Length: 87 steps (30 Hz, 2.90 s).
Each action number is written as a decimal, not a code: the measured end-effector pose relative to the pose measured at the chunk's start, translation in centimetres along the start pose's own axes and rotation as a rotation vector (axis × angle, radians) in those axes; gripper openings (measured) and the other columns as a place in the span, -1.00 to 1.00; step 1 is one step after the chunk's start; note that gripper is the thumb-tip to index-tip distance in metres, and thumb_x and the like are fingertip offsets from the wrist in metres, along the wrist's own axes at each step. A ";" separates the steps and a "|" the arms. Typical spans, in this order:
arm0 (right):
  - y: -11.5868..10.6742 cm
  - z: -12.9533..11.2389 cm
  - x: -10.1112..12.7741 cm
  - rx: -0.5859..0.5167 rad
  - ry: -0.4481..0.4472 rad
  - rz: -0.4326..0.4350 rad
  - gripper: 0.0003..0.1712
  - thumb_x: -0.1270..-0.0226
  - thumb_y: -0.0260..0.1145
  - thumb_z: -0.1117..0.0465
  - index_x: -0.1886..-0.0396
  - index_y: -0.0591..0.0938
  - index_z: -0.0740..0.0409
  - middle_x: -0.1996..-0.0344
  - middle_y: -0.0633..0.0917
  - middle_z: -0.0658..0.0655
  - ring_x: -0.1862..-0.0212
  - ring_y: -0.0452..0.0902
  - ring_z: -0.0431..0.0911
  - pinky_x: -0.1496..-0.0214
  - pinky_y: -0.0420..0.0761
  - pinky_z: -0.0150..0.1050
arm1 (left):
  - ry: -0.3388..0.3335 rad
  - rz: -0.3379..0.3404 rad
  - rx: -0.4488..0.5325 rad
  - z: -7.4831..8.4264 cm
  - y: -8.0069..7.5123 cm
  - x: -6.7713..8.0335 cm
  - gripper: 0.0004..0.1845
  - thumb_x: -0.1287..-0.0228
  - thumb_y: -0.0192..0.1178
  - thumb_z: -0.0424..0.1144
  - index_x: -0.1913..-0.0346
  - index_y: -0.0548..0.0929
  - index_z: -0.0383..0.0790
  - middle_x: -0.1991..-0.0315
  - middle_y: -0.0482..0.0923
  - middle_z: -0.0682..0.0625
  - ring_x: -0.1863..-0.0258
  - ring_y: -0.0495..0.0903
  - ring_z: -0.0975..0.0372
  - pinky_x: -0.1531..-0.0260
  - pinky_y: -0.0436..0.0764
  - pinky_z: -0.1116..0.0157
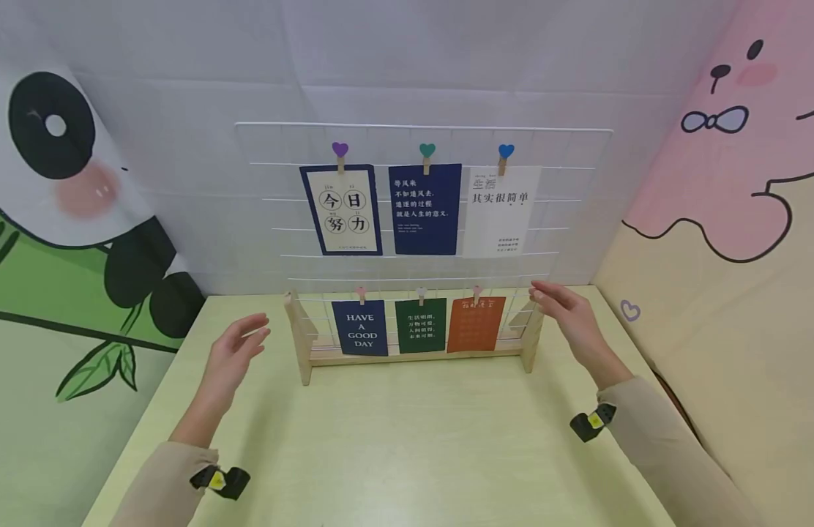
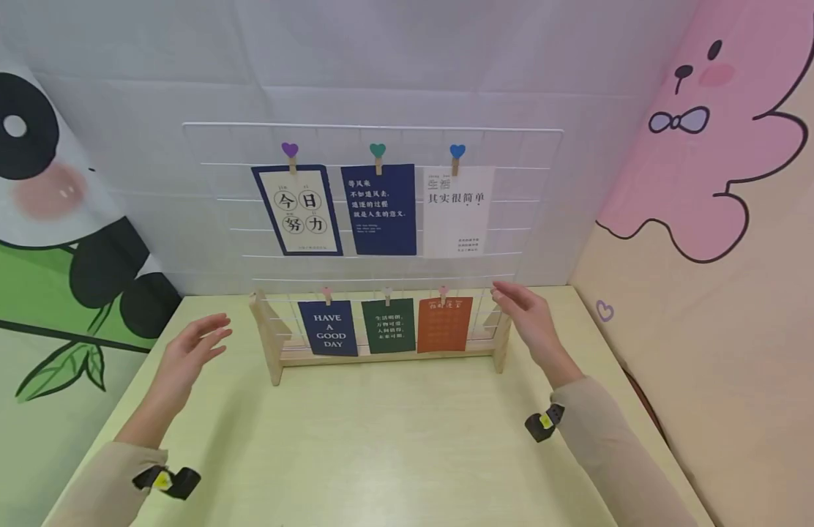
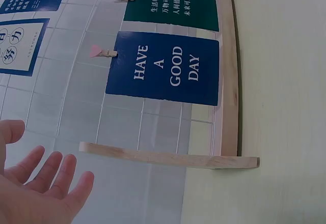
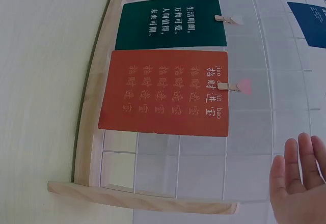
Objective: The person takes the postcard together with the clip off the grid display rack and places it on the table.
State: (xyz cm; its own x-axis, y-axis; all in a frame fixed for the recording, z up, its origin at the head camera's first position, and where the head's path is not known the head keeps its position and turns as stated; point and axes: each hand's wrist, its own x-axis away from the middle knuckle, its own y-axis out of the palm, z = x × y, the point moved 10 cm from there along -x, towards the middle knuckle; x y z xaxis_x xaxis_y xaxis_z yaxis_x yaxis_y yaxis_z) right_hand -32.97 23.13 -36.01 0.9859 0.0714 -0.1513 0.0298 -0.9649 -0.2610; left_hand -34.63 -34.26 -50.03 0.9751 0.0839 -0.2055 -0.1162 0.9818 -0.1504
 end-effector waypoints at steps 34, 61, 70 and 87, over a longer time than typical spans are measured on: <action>5.8 -5.1 -2.2 0.032 -0.031 -0.144 -0.50 -0.29 0.11 0.06 -0.13 0.41 0.24 -0.03 0.48 0.19 -0.06 0.33 0.14 -0.10 0.31 -0.02 | 0.023 -0.078 -0.182 17.0 7.9 3.9 -0.51 -0.32 -0.07 -0.11 -0.18 0.27 -0.37 -0.12 0.29 -0.21 -0.02 0.36 0.17 0.10 0.39 0.52; 8.3 -8.5 -3.5 0.114 -0.086 -0.192 -0.52 -0.27 0.11 -0.01 -0.11 0.46 0.12 0.03 0.53 0.17 -0.02 0.39 0.04 -0.09 0.31 0.02 | 0.062 -0.094 -0.209 19.0 10.0 2.1 -0.54 -0.30 -0.01 -0.16 -0.17 0.30 -0.34 -0.11 0.32 -0.21 -0.09 0.29 0.01 -0.07 0.26 0.01; 9.4 -9.8 -3.8 0.082 -0.141 -0.204 -0.55 -0.29 0.10 0.04 -0.09 0.47 0.17 0.07 0.55 0.18 0.04 0.43 -0.03 -0.05 0.38 -0.06 | 0.073 -0.103 -0.183 21.5 11.4 2.5 -0.60 -0.32 -0.05 -0.30 -0.15 0.29 -0.44 -0.10 0.31 -0.27 -0.08 0.30 -0.04 -0.08 0.26 0.03; 11.4 -11.4 -4.8 0.071 -0.142 -0.202 -0.62 -0.27 0.13 0.10 -0.05 0.49 0.12 0.12 0.58 0.11 0.08 0.47 0.05 0.00 0.42 -0.05 | 0.078 -0.073 -0.202 20.9 11.4 0.5 -0.55 -0.29 -0.01 -0.13 -0.16 0.32 -0.30 -0.09 0.35 -0.14 -0.07 0.31 0.06 -0.07 0.27 0.06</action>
State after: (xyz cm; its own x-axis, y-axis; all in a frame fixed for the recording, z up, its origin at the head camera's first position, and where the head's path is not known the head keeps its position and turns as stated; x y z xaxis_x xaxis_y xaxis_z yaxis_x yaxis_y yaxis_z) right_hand -35.46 8.88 -27.45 0.9281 0.3004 -0.2199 0.2073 -0.9077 -0.3649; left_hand -31.49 -19.47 -31.67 0.9656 -0.0076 -0.2601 -0.0889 0.9299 -0.3570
